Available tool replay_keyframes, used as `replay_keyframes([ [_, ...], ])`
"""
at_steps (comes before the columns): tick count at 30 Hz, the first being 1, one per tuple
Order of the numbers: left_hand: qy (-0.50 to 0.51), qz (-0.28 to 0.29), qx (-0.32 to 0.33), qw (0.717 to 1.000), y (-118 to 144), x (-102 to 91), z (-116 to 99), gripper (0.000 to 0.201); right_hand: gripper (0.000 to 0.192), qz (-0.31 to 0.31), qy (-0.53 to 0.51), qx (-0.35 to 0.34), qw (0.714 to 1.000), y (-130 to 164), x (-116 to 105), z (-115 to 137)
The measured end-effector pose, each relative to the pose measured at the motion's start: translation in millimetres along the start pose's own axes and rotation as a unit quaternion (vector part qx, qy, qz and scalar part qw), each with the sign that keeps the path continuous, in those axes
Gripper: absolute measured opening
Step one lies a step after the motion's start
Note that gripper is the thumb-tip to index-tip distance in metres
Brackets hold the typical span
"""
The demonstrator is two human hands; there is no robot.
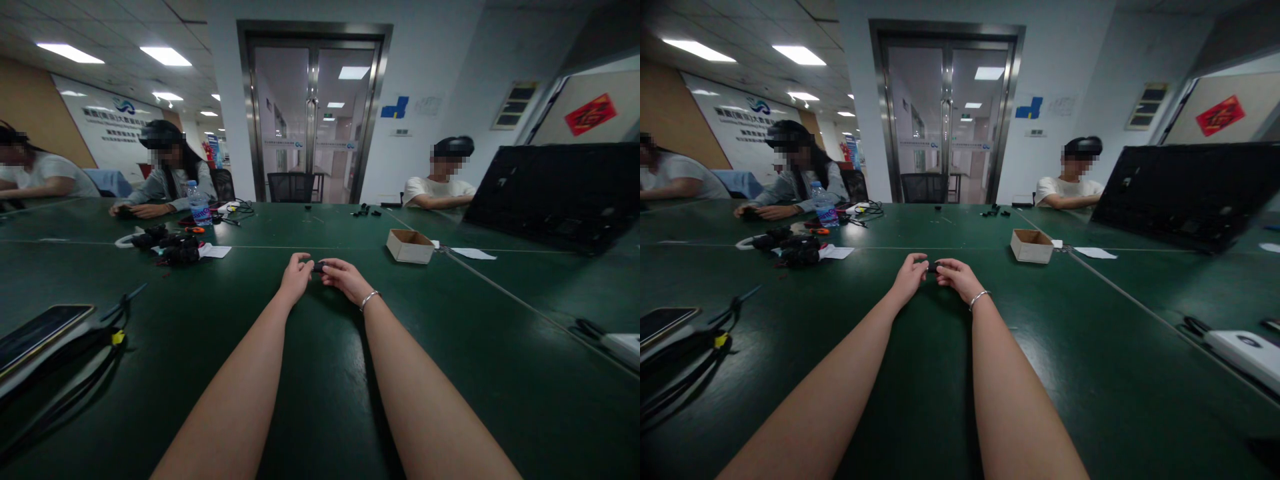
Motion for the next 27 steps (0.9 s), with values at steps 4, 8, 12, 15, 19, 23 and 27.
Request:
replay_keyframes([
  [4,0.004,0.010,0.002,1.000,-0.5,0.3,0.3,0.026,0.021,0.008,0.001,-0.004,1.000,-0.7,0.0,-0.4],
  [8,0.022,0.016,-0.008,1.000,0.2,1.0,-1.0,0.025,0.021,0.011,0.004,-0.003,1.000,-0.9,0.4,-0.6],
  [12,0.024,0.016,-0.017,0.999,0.4,0.7,-0.6,0.025,0.021,0.004,0.002,-0.002,1.000,-0.8,-1.1,-0.6],
  [15,0.032,0.016,-0.025,0.999,0.5,1.3,-1.0,0.025,0.021,0.007,0.002,-0.003,1.000,-0.9,-1.0,-0.5],
  [19,0.036,0.012,-0.024,0.999,1.0,1.6,-5.2,0.023,0.020,0.002,0.001,-0.003,1.000,-1.2,-1.2,-0.7],
  [23,0.027,0.017,-0.027,0.999,1.3,2.0,-4.3,0.022,0.020,-0.002,-0.001,-0.004,1.000,-0.8,-0.9,-0.4],
  [27,0.020,0.014,-0.019,1.000,0.7,1.8,-1.5,0.023,0.020,-0.001,0.003,-0.006,1.000,0.2,-0.7,0.2],
])
Point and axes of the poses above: each hand's wrist, its own y-axis away from the middle knuckle, its own x-axis out of the palm, z = x × y, the point moved 7 cm from there along -y, towards the middle knuckle, and after that the axes turned 14 degrees about x, right-handed, at the moved point
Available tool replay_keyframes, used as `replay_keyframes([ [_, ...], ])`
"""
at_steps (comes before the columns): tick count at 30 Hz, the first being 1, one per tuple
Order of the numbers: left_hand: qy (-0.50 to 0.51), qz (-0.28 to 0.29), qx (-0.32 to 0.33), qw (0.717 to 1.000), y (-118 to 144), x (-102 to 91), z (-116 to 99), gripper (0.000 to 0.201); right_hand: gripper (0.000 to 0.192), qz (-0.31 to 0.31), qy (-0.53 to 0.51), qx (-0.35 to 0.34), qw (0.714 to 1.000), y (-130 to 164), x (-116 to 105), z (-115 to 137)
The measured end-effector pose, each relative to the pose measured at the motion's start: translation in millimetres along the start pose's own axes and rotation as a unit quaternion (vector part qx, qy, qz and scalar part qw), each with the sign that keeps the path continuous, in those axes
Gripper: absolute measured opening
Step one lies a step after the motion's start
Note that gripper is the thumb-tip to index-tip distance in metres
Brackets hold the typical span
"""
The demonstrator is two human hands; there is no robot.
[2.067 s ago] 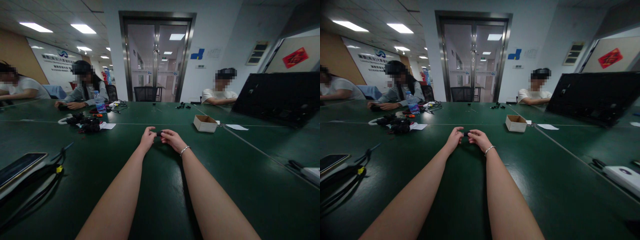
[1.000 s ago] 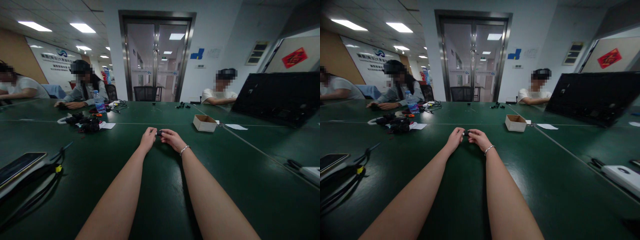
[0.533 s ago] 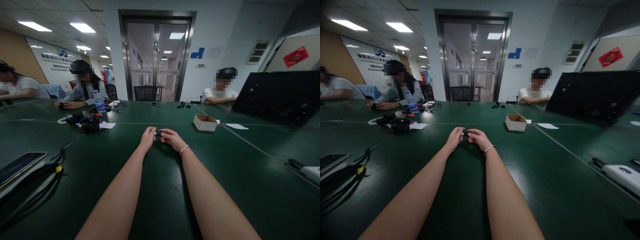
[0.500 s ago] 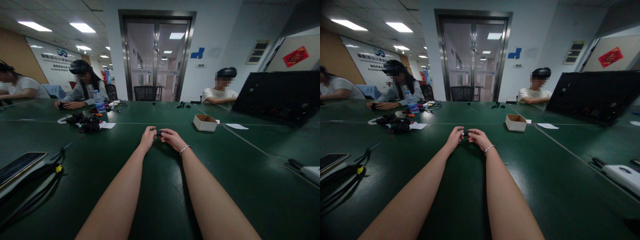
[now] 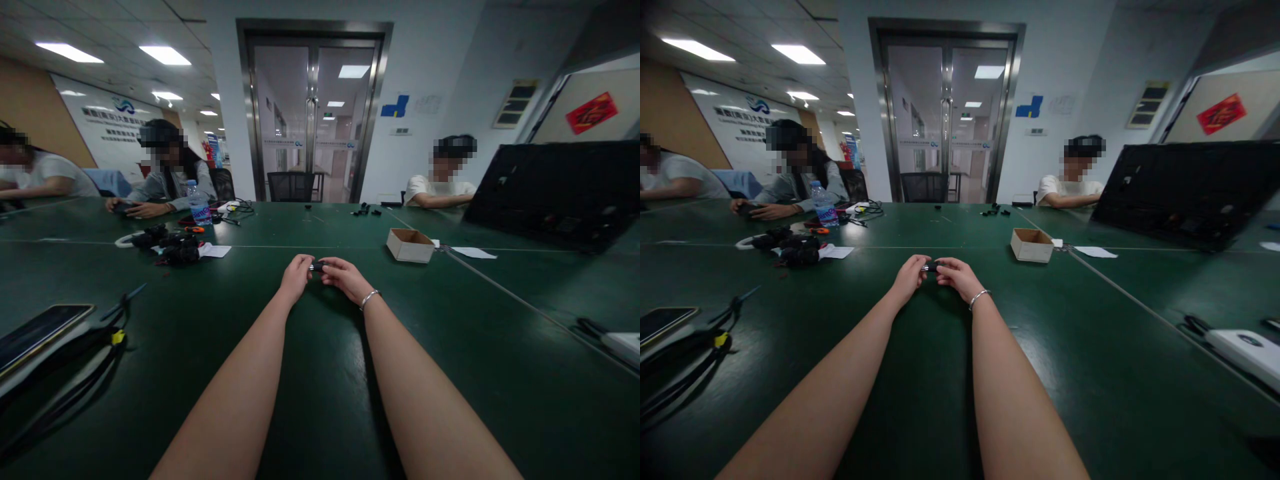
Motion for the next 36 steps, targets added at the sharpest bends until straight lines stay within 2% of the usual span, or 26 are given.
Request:
replay_keyframes([
  [6,-0.003,0.013,0.013,1.000,-0.9,1.1,1.8,0.026,0.021,0.003,0.002,-0.001,1.000,-1.3,-0.8,-0.6],
  [11,-0.002,0.020,0.017,1.000,-1.8,2.0,4.8,0.021,0.022,0.005,0.003,-0.004,1.000,-2.8,-1.0,-1.0],
  [15,-0.015,0.022,0.040,0.999,-1.5,2.3,2.5,0.029,0.021,0.005,0.006,-0.002,1.000,-1.7,-0.6,-0.4],
  [23,-0.016,0.022,0.030,0.999,-0.6,1.6,0.1,0.040,0.024,0.016,0.016,-0.012,1.000,0.8,3.1,2.7],
  [29,0.001,-0.011,-0.033,0.999,2.0,-0.7,1.7,0.028,0.026,0.009,0.013,-0.021,1.000,-0.3,1.1,2.2],
  [36,-0.009,-0.002,-0.009,1.000,1.5,-0.9,0.1,0.024,0.026,0.009,0.013,-0.019,1.000,0.4,1.1,1.7],
])
Point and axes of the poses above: each hand's wrist, its own y-axis away from the middle knuckle, its own x-axis out of the palm, z = x × y, the point moved 7 cm from there along -y, towards the middle knuckle, and after that the axes turned 14 degrees about x, right-handed, at the moved point
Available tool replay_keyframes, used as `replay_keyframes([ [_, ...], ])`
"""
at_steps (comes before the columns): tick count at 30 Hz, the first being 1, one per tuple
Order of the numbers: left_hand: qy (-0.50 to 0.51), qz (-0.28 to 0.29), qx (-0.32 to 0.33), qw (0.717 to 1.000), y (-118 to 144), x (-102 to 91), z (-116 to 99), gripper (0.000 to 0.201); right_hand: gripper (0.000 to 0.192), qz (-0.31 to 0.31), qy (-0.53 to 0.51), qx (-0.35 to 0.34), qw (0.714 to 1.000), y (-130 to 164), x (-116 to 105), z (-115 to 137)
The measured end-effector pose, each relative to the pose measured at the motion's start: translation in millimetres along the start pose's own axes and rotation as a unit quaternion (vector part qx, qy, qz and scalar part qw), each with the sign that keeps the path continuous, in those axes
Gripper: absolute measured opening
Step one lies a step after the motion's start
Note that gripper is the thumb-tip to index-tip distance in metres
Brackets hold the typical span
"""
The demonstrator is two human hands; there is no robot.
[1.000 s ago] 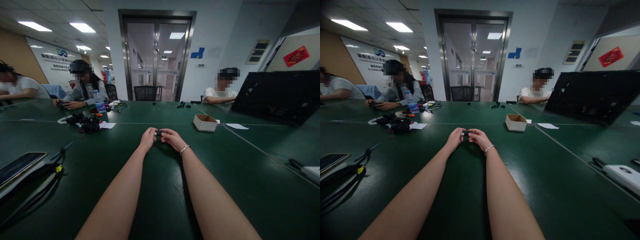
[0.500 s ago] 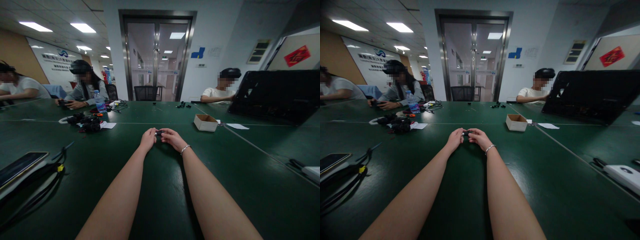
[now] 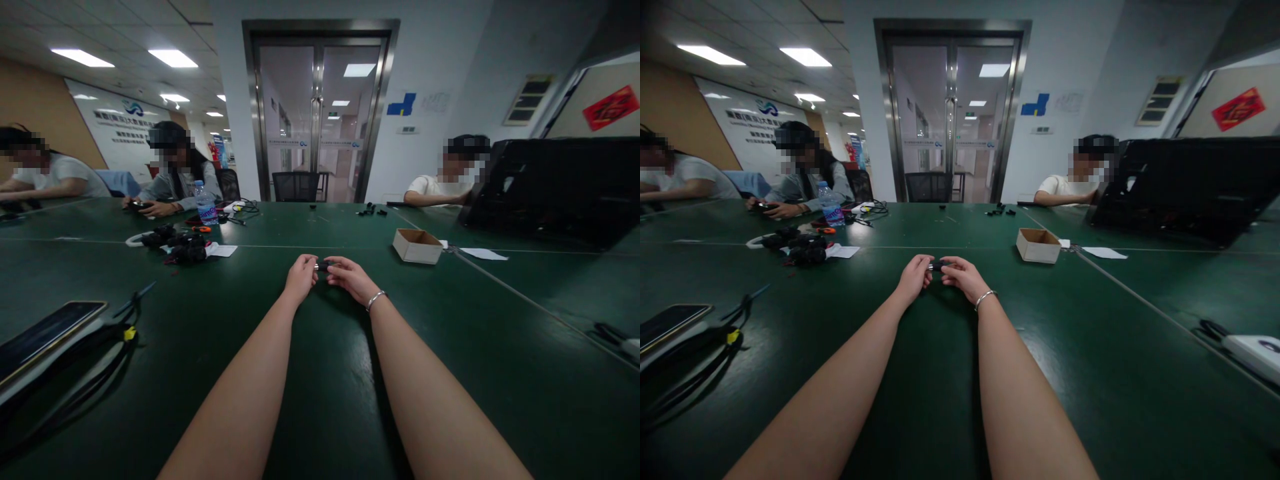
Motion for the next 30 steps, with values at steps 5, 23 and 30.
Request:
replay_keyframes([
  [5,-0.004,0.002,-0.012,1.000,0.7,-0.7,-0.6,0.026,0.024,-0.002,-0.003,0.003,1.000,1.0,0.4,1.1],
  [23,0.053,0.013,-0.003,0.998,2.0,3.2,-6.0,0.016,0.024,-0.007,-0.012,0.005,1.000,0.0,-1.4,0.3],
  [30,0.053,0.019,-0.018,0.998,2.1,4.7,-1.9,0.011,0.024,-0.002,-0.013,0.005,1.000,0.8,-0.7,0.2],
])
Point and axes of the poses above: each hand's wrist, its own y-axis away from the middle knuckle, its own x-axis out of the palm, z = x × y, the point moved 7 cm from there along -y, towards the middle knuckle, and after that the axes turned 14 degrees about x, right-handed, at the moved point
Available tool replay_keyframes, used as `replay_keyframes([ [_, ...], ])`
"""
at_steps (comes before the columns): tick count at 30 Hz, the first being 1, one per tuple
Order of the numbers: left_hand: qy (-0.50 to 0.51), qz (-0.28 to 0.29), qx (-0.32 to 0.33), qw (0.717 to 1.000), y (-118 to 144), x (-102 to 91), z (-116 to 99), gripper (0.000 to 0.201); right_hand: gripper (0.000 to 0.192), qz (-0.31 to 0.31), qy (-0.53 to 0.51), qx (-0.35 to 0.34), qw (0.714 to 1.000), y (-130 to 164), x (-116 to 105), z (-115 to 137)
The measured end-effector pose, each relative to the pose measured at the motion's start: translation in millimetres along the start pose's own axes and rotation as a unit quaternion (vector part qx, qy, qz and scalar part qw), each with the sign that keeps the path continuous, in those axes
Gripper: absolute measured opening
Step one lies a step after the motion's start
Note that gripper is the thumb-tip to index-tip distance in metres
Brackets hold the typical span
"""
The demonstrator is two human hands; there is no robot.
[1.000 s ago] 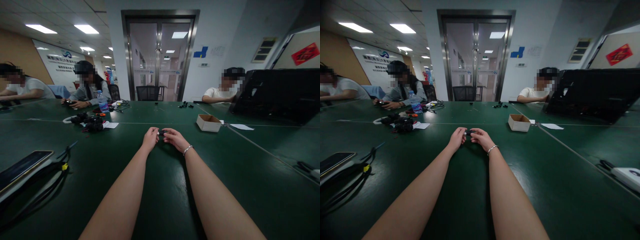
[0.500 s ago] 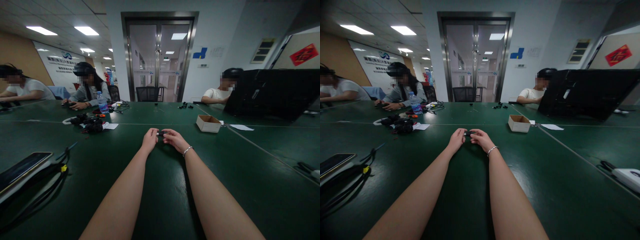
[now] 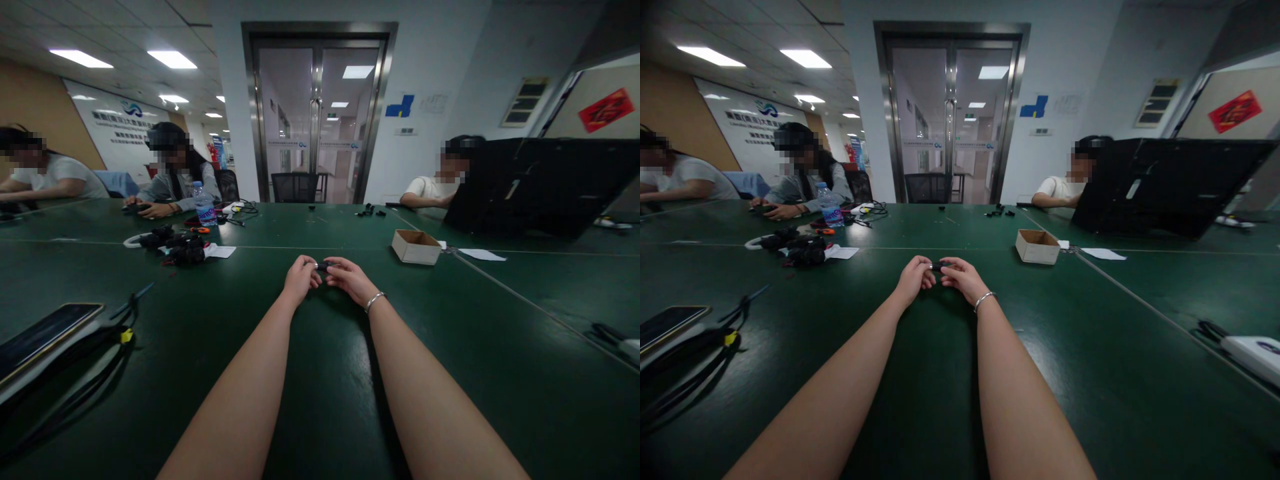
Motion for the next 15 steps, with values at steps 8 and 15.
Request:
replay_keyframes([
  [8,-0.001,-0.005,-0.009,1.000,-1.8,-1.3,4.6,0.012,0.027,-0.001,0.003,-0.007,1.000,1.5,1.6,2.0],
  [15,-0.008,-0.004,-0.009,1.000,-0.9,-1.6,1.9,0.014,0.027,-0.005,0.004,-0.007,1.000,1.1,1.5,1.9],
])
Point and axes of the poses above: each hand's wrist, its own y-axis away from the middle knuckle, its own x-axis out of the palm, z = x × y, the point moved 7 cm from there along -y, towards the middle knuckle, and after that the axes turned 14 degrees about x, right-handed, at the moved point
